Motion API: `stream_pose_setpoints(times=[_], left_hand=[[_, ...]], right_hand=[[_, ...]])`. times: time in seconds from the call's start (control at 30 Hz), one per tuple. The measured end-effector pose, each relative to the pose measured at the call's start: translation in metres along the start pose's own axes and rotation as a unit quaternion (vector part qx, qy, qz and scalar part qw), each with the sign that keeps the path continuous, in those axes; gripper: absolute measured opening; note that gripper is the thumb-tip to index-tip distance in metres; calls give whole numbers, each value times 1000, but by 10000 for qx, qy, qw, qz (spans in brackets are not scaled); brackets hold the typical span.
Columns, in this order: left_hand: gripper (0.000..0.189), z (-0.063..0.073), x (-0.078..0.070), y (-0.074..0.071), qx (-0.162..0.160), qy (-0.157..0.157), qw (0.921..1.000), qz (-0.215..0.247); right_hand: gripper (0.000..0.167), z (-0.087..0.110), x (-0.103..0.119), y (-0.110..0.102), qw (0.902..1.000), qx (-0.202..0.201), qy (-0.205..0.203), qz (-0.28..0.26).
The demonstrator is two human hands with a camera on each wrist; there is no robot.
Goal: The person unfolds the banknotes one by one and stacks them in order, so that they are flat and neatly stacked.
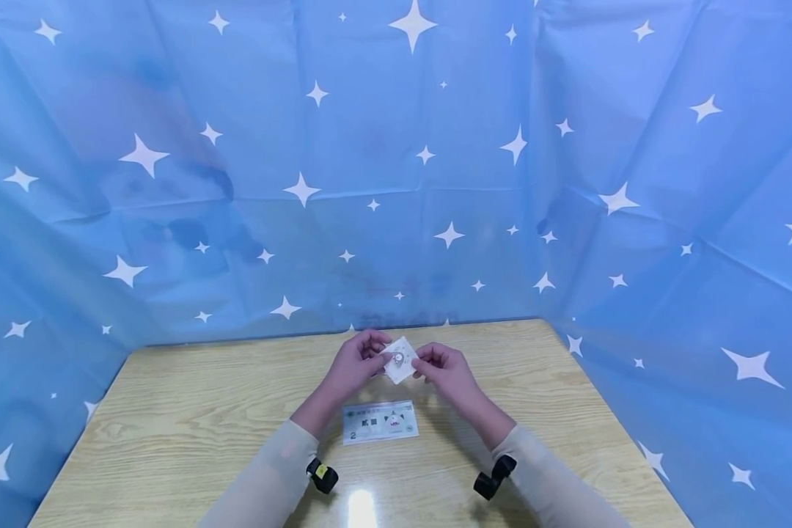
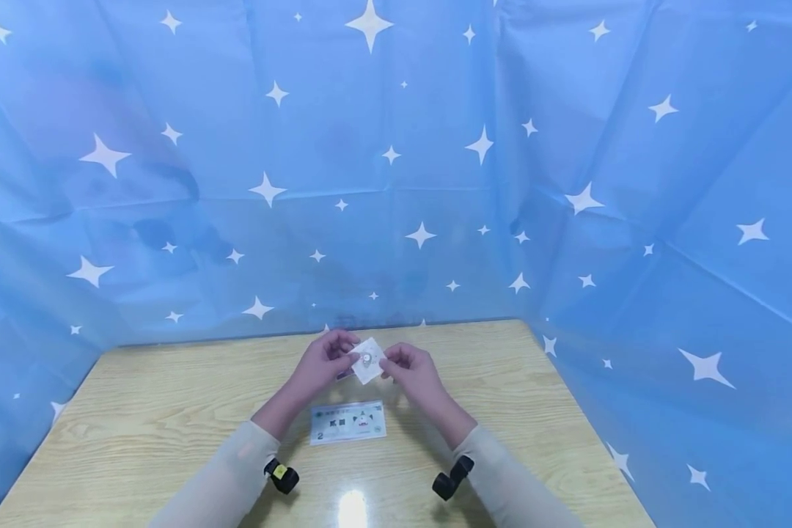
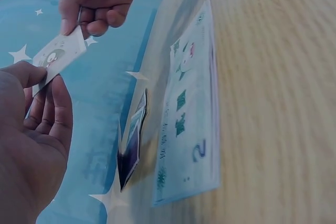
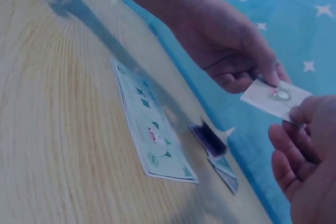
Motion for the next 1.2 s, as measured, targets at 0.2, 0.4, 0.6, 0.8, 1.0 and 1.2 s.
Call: stream_pose_setpoints(times=[0.2,0.4,0.6,0.8,1.0,1.2], left_hand=[[23,10,3,-2,193,-147,9997,50],[20,21,10,-2,441,-282,9985,-169],[23,28,12,-2,431,-190,9987,-191],[23,32,6,-3,289,47,9996,-34],[15,34,8,-6,272,80,9994,-188],[14,35,8,-8,72,87,9997,-213]], right_hand=[[12,-3,4,1,9998,-135,44,-120],[12,-3,8,1,9999,-50,32,-127],[12,-2,12,1,9991,403,-159,23],[16,-2,14,5,9946,862,-508,280],[14,0,19,11,9940,908,-523,300],[13,2,21,15,9966,731,-288,242]])
Point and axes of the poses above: each hand's wrist, its own z-axis away from the middle knuckle, its own y-axis out of the palm, x = y × z, the point moved 1 cm from there along -z, towards the middle knuckle, and after that the axes turned 15 degrees about z, right-handed, at the moved point
